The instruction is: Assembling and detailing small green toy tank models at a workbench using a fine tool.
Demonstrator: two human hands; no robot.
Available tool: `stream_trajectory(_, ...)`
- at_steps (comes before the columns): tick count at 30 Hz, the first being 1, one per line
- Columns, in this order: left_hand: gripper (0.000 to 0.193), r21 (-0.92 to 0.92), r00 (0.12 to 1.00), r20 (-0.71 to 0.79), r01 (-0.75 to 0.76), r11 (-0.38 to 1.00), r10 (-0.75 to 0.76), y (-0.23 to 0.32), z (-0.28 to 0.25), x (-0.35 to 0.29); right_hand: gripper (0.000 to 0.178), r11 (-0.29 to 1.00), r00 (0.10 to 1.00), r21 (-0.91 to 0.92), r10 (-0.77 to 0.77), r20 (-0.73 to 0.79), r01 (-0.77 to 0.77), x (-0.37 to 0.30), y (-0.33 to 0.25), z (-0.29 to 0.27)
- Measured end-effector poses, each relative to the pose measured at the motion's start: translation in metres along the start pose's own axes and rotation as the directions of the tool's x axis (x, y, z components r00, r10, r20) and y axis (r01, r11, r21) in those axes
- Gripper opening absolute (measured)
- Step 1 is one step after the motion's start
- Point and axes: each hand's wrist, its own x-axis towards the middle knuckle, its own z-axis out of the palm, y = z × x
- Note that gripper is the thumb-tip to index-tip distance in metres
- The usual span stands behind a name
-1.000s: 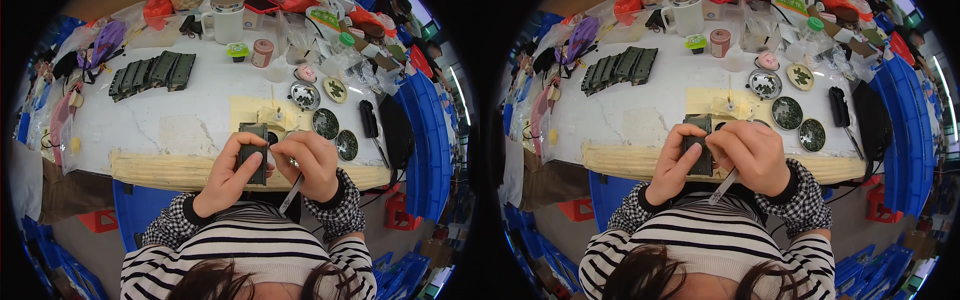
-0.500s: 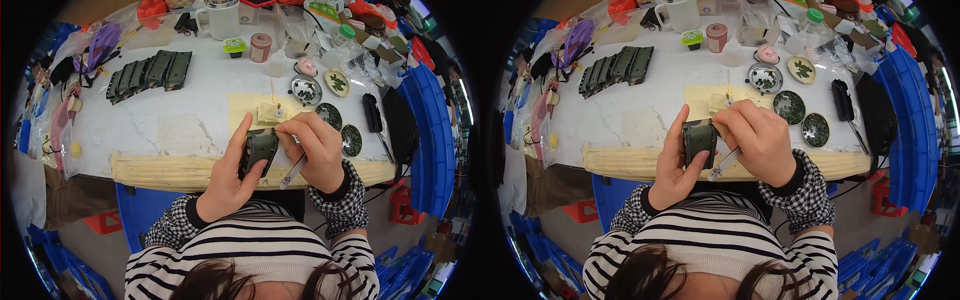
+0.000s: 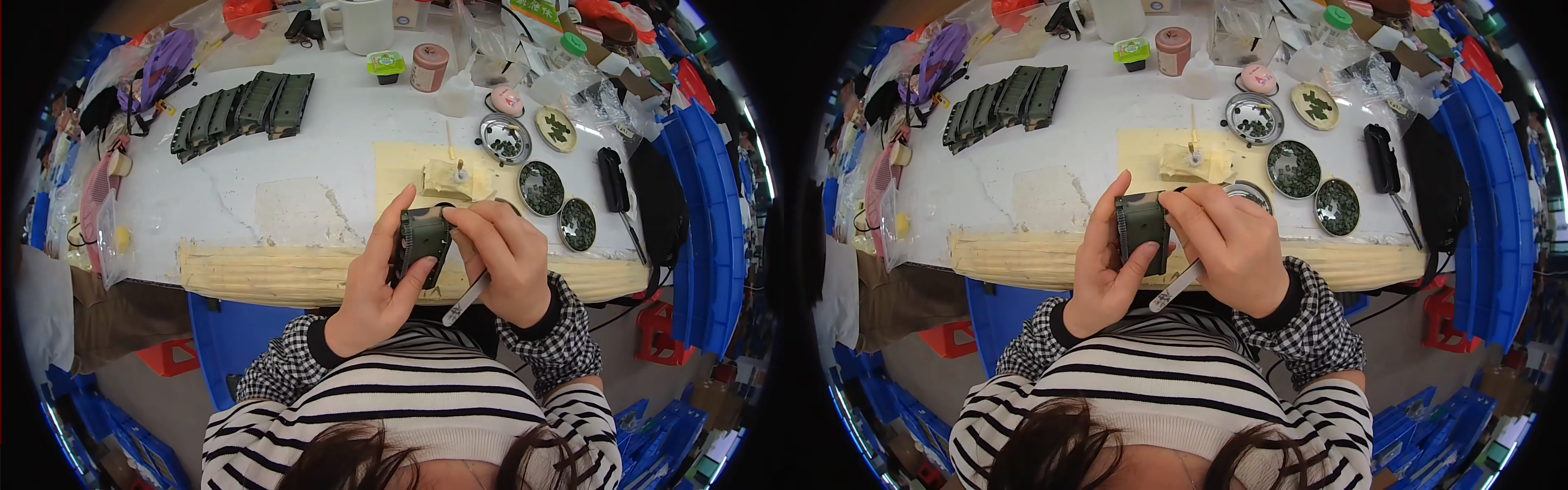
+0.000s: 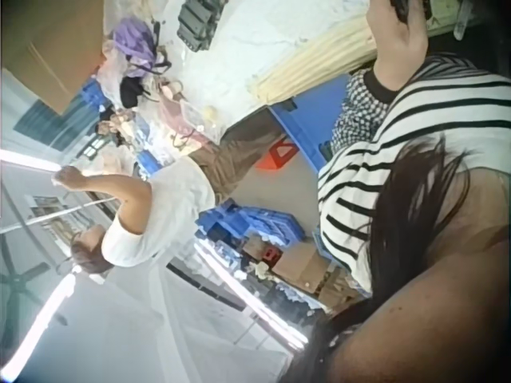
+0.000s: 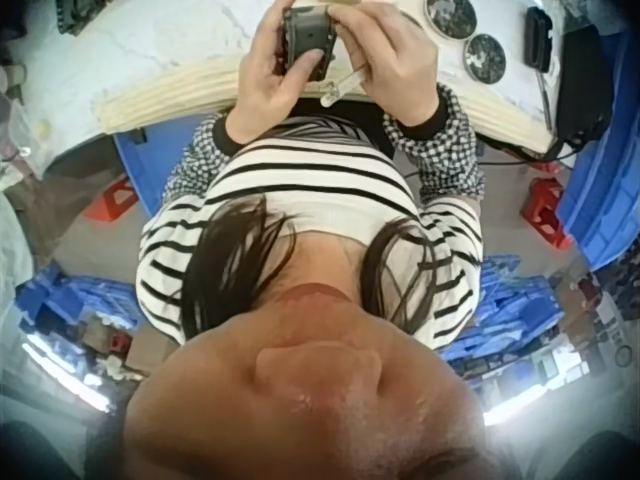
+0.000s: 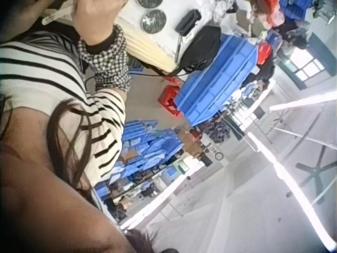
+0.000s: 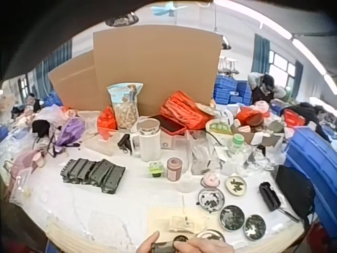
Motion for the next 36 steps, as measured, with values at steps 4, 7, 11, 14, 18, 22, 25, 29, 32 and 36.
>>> stream_trajectory(4, 0.066, -0.207, 0.997, -0.010, 0.068, 0.976, -0.072, 0.004, 0.002, 0.002, 0.021, 0.900, 0.967, 0.377, 0.252, -0.036, -0.220, -0.005, 0.005, -0.007)
stream_trajectory(7, 0.065, -0.242, 0.995, 0.003, 0.099, 0.965, -0.101, 0.006, 0.001, 0.003, 0.015, 0.801, 0.884, 0.466, 0.460, -0.079, -0.375, -0.020, 0.015, -0.022)
stream_trajectory(11, 0.064, -0.305, 0.990, 0.017, 0.138, 0.942, -0.140, 0.004, -0.004, 0.000, 0.009, 0.938, 0.941, 0.077, 0.339, 0.006, -0.338, -0.029, 0.034, -0.038)
stream_trajectory(14, 0.065, -0.302, 0.984, -0.005, 0.170, 0.938, -0.180, 0.009, -0.003, 0.003, 0.014, 0.918, 0.911, -0.051, 0.396, 0.116, -0.393, -0.041, 0.034, -0.040)
stream_trajectory(18, 0.065, -0.342, 0.974, -0.022, 0.204, 0.917, -0.225, 0.016, 0.000, 0.004, 0.012, 0.910, 0.915, -0.151, 0.399, 0.069, -0.385, -0.042, 0.042, -0.053)
stream_trajectory(22, 0.066, -0.341, 0.966, -0.058, 0.217, 0.914, -0.251, 0.017, -0.004, -0.002, 0.012, 0.867, 0.896, -0.225, 0.423, -0.137, -0.444, -0.052, 0.062, -0.081)
stream_trajectory(25, 0.066, -0.347, 0.961, -0.070, 0.230, 0.909, -0.269, 0.017, -0.004, -0.001, 0.012, 0.758, 0.840, -0.365, 0.509, -0.188, -0.541, -0.070, 0.076, -0.104)
stream_trajectory(29, 0.066, -0.357, 0.961, -0.056, 0.233, 0.905, -0.270, 0.015, 0.005, 0.003, 0.013, 0.727, 0.800, -0.351, 0.585, -0.134, -0.590, -0.080, 0.083, -0.107)
stream_trajectory(32, 0.066, -0.377, 0.958, -0.028, 0.253, 0.891, -0.284, 0.015, 0.009, 0.002, 0.014, 0.713, 0.780, -0.364, 0.623, -0.064, -0.599, -0.076, 0.087, -0.106)
stream_trajectory(36, 0.066, -0.383, 0.953, -0.026, 0.271, 0.883, -0.303, 0.015, 0.007, -0.002, 0.015, 0.718, 0.762, -0.334, 0.647, -0.001, -0.610, -0.076, 0.097, -0.102)
